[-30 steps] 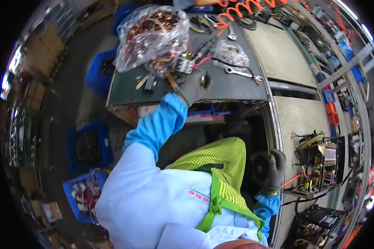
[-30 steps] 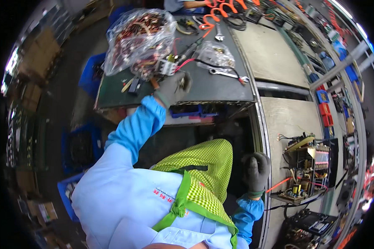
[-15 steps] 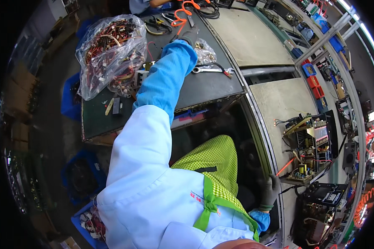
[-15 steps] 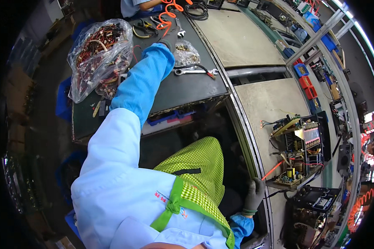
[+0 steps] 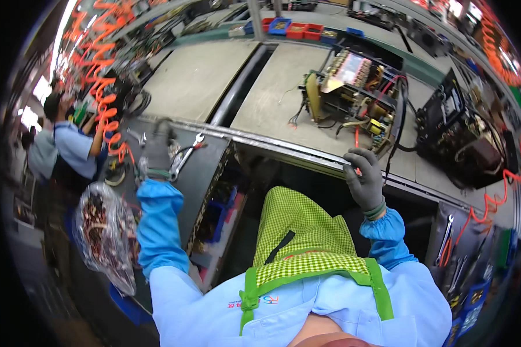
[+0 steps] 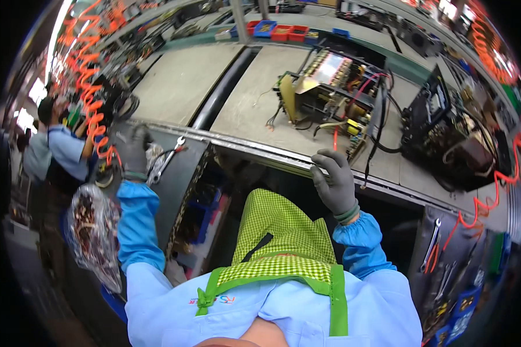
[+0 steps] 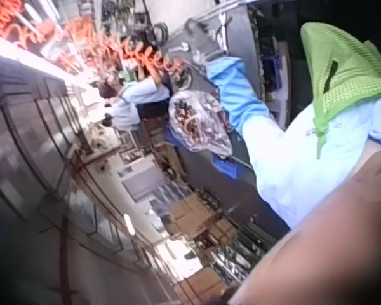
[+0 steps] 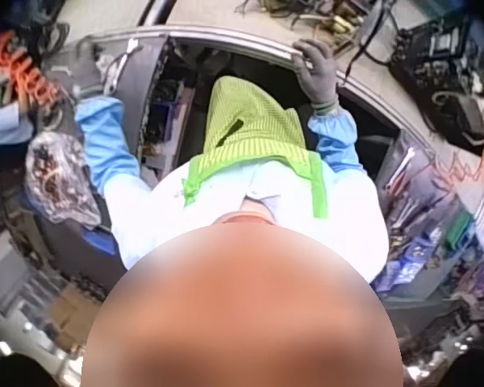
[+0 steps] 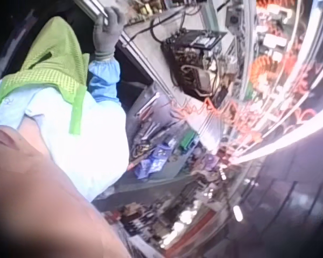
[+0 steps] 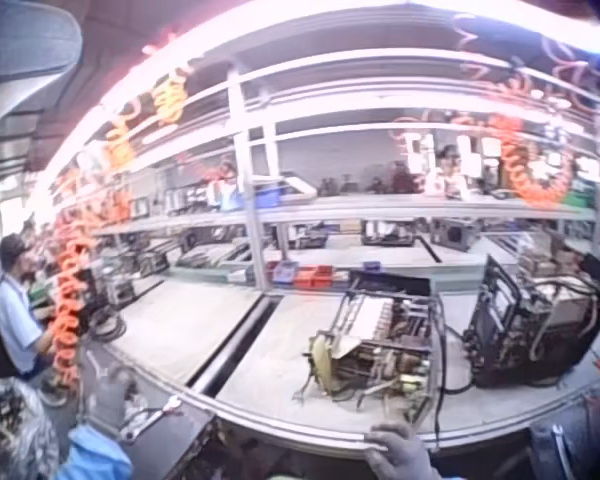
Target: The person repairs an open electronic device on a workbench. They use pliers to strip and connect wires, then use a pneumatic screwdriver to tighten screws on the device's casing. The person also moves the device and handles a power cord during the process.
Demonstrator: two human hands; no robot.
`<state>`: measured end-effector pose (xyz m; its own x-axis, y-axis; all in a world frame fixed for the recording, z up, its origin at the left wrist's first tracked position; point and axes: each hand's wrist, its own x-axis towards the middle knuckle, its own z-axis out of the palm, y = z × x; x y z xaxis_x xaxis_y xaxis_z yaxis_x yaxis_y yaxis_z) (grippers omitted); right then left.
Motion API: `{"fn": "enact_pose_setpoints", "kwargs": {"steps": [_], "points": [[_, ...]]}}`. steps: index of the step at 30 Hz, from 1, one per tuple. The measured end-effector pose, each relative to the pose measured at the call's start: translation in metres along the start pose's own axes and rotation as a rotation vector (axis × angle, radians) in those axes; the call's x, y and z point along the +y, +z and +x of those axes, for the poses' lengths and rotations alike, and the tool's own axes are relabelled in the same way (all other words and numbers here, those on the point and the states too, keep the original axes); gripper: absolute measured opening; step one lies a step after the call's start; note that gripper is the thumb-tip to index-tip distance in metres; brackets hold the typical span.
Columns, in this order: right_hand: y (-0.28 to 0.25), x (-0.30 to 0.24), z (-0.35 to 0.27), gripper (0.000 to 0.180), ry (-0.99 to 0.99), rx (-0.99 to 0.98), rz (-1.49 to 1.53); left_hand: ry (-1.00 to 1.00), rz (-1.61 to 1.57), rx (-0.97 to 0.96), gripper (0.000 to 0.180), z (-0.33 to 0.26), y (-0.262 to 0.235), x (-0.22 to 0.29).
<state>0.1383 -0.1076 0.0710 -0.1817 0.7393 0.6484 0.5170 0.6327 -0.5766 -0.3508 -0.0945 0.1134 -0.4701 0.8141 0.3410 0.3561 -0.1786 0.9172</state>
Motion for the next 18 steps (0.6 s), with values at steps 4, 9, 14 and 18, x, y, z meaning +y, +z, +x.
{"fn": "enact_pose_setpoints", "kwargs": {"steps": [4, 9, 14, 18], "points": [[-0.023, 0.013, -0.013, 0.036, 0.0, 0.319, -0.18, 0.006, -0.177, -0.443, 0.022, -0.017, 0.136, 0.011], [-0.053, 0.044, -0.017, 0.055, 0.113, 0.358, -0.314, 0.17, -0.13, -0.619, 0.026, -0.064, 0.268, 0.011], [-0.054, 0.073, -0.022, 0.071, 0.357, 0.18, -0.079, 0.31, 0.028, -0.617, 0.053, -0.103, 0.362, 0.023], [-0.033, 0.109, -0.023, 0.076, 0.477, 0.137, 0.102, 0.264, -0.183, -0.66, 0.066, -0.106, 0.39, 0.016]]}}
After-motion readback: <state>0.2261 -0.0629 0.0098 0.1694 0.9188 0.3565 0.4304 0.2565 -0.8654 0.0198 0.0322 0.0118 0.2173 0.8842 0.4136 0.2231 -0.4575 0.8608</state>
